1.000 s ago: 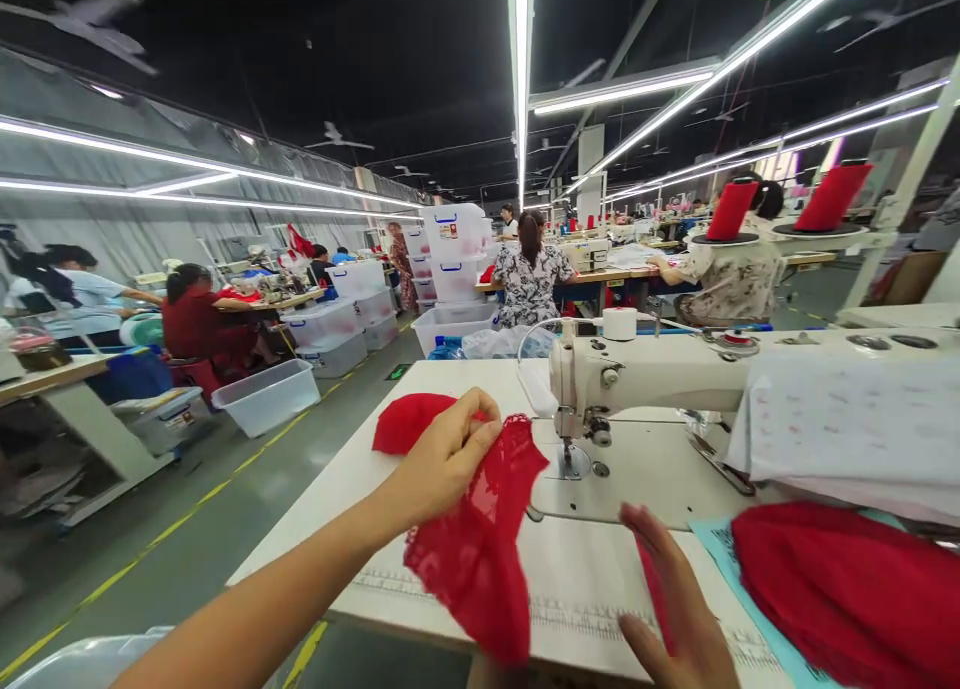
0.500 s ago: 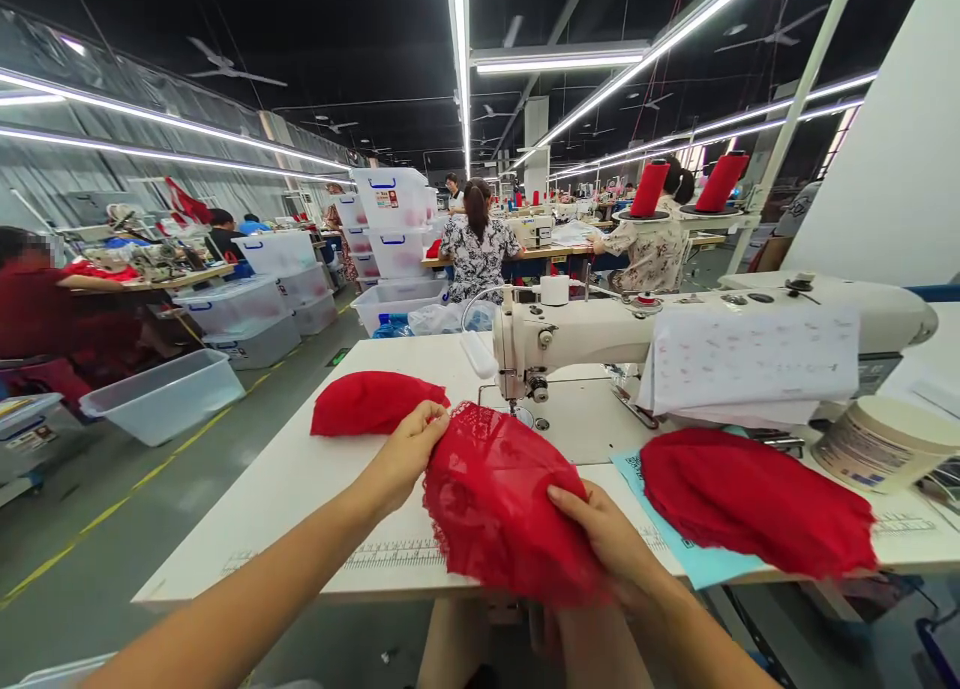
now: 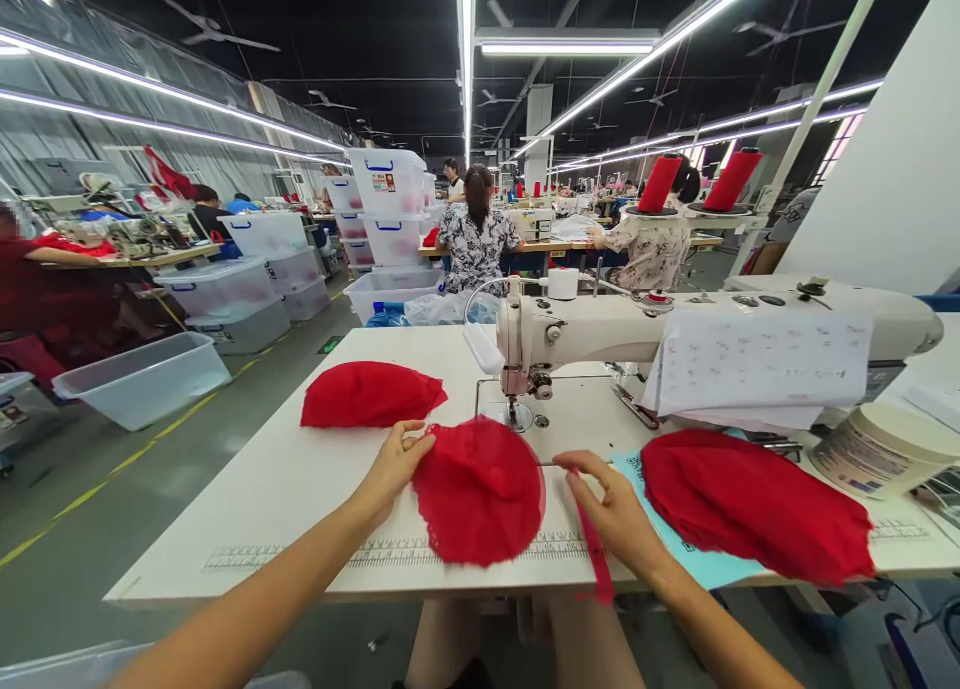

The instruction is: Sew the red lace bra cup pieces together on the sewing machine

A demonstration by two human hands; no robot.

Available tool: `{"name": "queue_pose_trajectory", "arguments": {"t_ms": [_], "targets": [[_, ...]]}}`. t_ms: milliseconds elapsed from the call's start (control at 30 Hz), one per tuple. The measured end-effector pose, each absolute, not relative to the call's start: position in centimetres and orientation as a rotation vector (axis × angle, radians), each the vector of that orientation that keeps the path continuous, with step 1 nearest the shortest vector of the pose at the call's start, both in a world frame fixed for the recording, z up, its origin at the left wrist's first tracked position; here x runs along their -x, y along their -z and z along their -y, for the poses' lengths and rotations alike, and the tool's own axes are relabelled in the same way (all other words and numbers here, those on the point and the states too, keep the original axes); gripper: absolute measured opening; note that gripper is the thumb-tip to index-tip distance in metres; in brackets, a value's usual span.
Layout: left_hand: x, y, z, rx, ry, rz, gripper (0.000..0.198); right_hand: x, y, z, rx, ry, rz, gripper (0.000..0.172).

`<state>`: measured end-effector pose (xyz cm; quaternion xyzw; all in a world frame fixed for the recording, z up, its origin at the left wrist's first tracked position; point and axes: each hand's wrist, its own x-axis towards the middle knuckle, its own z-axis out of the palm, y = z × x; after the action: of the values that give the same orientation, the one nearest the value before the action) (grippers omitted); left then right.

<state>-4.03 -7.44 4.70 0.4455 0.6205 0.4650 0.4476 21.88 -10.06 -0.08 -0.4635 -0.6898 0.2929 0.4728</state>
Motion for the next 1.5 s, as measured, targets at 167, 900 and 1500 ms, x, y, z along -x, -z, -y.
{"name": "queue_pose_trajectory", "arguments": {"t_ms": [167,900,1500], "targets": [[4.0,-3.7,5.9,-1.205,-1.13,-1.528,0.036,-18.6,0.1,12.3,0.952,-0.315,2.162,0.025],[-0.3,-7.4,4.0,-2.54,-0.638,-1.147,0.037,-18.5,-1.6,5.3,1.025,-1.106,1.612,0.042],[-3.3,-4.4,5.2,-2.767,-0.338,-1.569,0.028,-21.5,-0.9,4.9,1.256,-0.305,2.341,0.026]]}}
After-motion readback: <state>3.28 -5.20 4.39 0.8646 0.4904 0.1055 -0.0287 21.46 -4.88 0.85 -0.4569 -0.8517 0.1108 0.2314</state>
